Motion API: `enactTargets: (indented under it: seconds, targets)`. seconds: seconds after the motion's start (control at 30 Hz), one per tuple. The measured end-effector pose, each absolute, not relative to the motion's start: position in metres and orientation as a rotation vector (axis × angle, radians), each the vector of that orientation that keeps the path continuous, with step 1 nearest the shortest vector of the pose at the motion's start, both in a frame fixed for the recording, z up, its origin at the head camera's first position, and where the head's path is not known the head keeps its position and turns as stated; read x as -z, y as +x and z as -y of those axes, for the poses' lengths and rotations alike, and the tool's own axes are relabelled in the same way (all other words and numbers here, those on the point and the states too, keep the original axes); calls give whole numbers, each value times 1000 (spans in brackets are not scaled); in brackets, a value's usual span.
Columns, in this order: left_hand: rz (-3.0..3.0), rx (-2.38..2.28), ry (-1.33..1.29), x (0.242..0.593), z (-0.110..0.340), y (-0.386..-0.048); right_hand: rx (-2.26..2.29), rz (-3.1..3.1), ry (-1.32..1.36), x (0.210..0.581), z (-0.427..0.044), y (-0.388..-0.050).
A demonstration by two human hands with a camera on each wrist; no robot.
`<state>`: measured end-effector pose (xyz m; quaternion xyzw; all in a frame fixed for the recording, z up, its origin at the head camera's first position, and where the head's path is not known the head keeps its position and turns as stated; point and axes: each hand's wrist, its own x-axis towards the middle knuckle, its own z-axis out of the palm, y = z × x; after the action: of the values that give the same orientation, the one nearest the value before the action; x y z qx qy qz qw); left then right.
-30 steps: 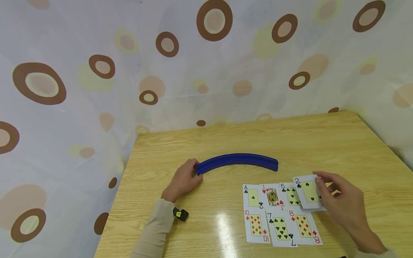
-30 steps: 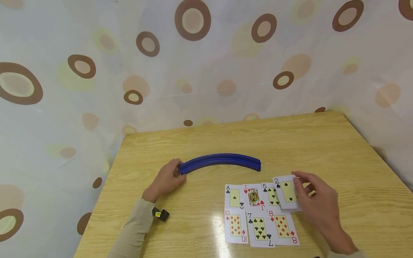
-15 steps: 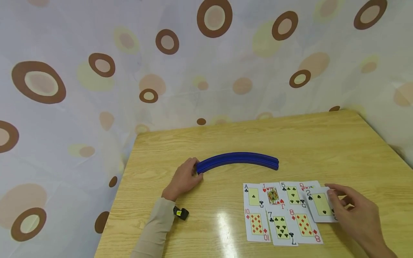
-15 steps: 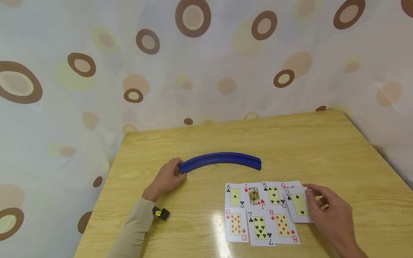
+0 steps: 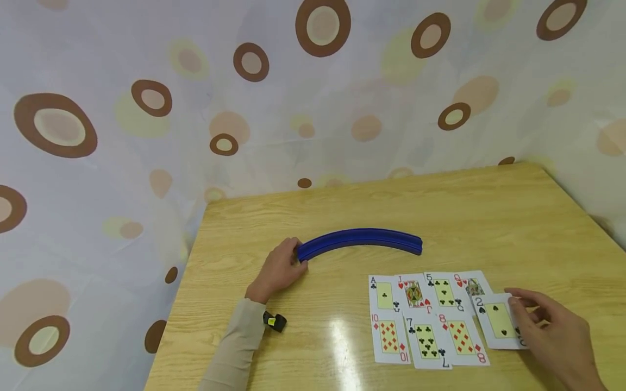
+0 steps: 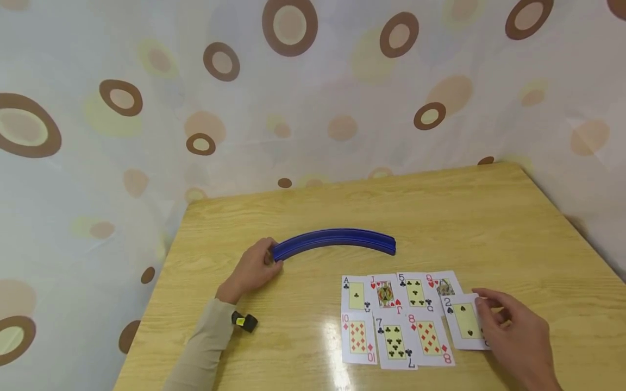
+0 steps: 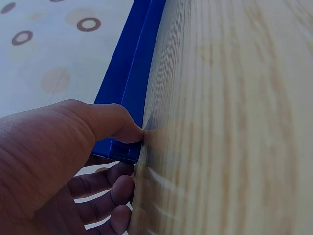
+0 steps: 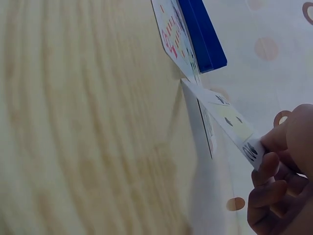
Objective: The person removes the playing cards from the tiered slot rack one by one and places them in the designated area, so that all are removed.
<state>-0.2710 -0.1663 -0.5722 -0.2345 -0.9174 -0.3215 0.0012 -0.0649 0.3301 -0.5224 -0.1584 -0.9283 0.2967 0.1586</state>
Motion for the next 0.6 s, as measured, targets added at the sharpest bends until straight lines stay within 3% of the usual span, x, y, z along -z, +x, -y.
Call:
enactTargets:
  seconds: [0.47,0.6]
  targets:
    - [2944,897,-656,582,167,-277,-912,2861,-553,527,-333,-60]
    - [2945,948,-671,561,161,-265,-907,2886,-573,527,-334,-59]
